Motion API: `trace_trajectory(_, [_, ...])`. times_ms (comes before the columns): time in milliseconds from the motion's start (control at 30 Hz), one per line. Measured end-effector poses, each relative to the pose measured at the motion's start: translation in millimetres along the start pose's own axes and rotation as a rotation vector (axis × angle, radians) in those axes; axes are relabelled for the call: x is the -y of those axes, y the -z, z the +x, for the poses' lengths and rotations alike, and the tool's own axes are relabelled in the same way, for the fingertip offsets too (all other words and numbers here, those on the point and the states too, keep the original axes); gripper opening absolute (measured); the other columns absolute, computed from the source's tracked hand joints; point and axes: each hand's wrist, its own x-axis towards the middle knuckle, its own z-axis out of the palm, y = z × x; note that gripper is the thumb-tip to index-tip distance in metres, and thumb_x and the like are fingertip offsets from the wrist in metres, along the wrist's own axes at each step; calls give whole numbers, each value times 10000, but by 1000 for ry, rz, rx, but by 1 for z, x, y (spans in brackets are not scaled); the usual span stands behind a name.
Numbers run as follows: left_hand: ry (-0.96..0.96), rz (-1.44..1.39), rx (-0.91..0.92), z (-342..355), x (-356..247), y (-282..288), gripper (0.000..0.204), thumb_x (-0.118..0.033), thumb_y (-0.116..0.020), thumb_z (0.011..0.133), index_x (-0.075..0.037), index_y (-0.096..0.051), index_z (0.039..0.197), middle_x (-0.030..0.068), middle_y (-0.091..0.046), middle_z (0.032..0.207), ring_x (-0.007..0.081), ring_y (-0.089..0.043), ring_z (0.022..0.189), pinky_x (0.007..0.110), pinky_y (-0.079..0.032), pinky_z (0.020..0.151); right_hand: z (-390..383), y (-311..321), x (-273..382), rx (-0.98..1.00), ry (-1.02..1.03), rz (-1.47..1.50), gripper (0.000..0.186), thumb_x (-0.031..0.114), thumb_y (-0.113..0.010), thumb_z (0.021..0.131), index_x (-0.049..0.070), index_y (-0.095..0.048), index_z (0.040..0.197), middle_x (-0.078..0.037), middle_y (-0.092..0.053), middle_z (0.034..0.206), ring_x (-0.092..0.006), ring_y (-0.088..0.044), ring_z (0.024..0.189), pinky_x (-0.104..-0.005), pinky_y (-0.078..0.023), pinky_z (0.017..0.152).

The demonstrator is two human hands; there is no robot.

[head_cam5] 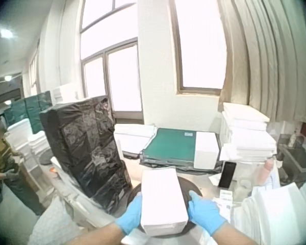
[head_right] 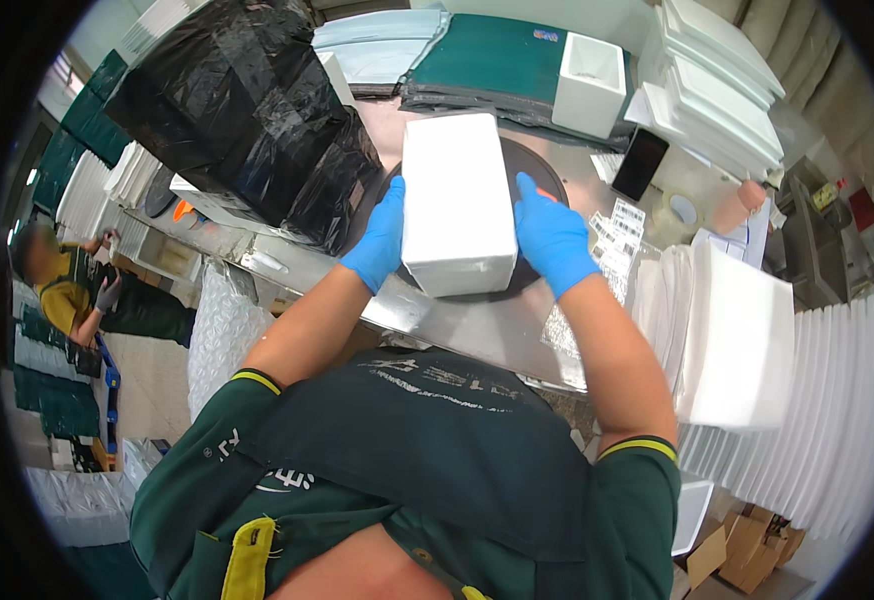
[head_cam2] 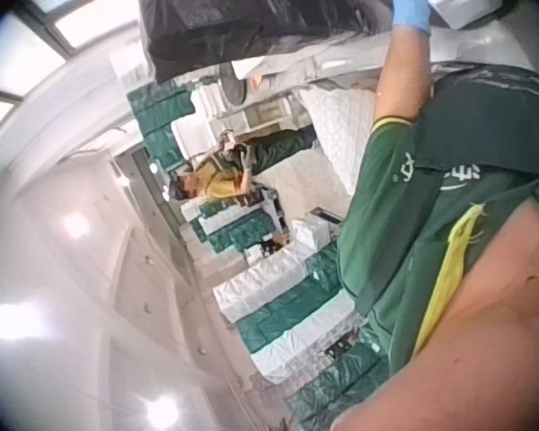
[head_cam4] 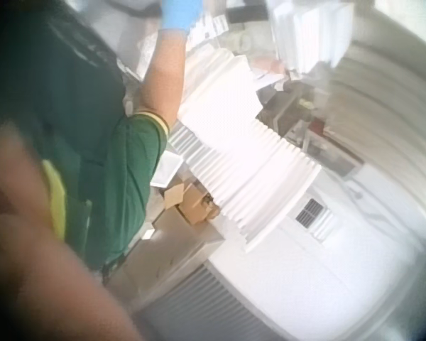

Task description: The person packs a fruit into a small styrofoam box by adding an ice pack wrapped in paper and cushioning it with bubble wrap, then secures the box with tape and places it into a black shipping bag.

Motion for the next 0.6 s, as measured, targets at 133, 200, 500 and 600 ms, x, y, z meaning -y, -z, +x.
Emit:
trace_trajectory(133, [62,54,183,-6,-7,32,472,-357,-325,1011,-26,-397,1340,123,-515,1273,215,-558,1079,350,-482,906,-7,-36,8,-143,222,-122,489,166,-363,917,114,-350,1403,-186,-636,1041,-366,-631,885,-449,-510,737])
trace_trajectory(200, [70,125,171,-13,-1,51,513,-371,-332,1007,-7,-377,1366,149,-497,1312,240,-545,1122,356,-469,931,-34,-19,28,32,146,-125,507,176,-405,906,96,-348,1404,-195,-642,1014,-384,-639,780,-451,-513,713])
trace_trajectory(500, [-488,590,-146,-68,-71,16,643,-267,-641,884,-16,-338,1392,179,-468,1286,246,-478,1184,336,-405,986,-65,106,15,130,-216,764,422,236,-576,871,61,-549,1254,-22,-568,705,-84,-543,622,-242,-455,599])
trace_trajectory(600, [-285,327,79,-86,-94,-4,502,-284,-563,937,-43,-402,1347,93,-611,1016,152,-598,912,303,-484,826,-68,149,12,-68,-135,1002,375,187,-562,853,10,-591,1182,21,-541,728,-42,-503,642,-191,-429,606])
